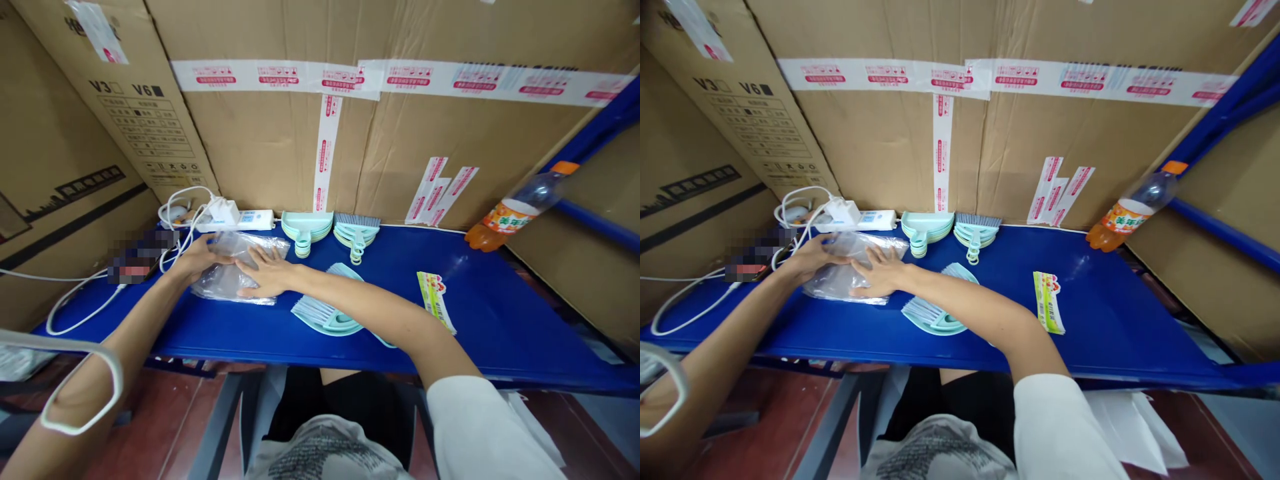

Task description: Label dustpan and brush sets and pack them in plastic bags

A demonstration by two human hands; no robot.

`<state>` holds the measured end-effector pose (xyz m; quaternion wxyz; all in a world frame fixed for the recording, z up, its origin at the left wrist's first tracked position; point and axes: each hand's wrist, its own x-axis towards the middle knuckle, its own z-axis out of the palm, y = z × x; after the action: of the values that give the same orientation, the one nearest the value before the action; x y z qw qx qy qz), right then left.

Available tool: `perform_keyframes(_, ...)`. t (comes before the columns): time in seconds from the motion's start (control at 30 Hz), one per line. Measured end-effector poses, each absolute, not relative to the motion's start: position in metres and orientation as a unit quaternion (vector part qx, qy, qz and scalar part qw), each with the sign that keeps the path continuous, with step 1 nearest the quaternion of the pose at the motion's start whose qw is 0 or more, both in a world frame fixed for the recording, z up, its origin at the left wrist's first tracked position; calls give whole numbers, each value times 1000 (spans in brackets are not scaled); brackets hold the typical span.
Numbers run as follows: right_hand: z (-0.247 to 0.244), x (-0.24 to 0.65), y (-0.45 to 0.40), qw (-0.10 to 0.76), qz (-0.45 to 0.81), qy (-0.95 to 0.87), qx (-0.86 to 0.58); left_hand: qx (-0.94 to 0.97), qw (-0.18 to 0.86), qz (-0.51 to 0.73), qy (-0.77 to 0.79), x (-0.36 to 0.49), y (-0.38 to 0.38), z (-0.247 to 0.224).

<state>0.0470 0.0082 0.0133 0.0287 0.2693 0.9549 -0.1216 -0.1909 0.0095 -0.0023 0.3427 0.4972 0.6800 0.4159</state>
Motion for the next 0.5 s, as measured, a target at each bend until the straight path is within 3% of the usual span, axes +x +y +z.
perform_keyframes(0.5,15,45,6,42,-167,943,285,420,318,472,707,-192,23,-7)
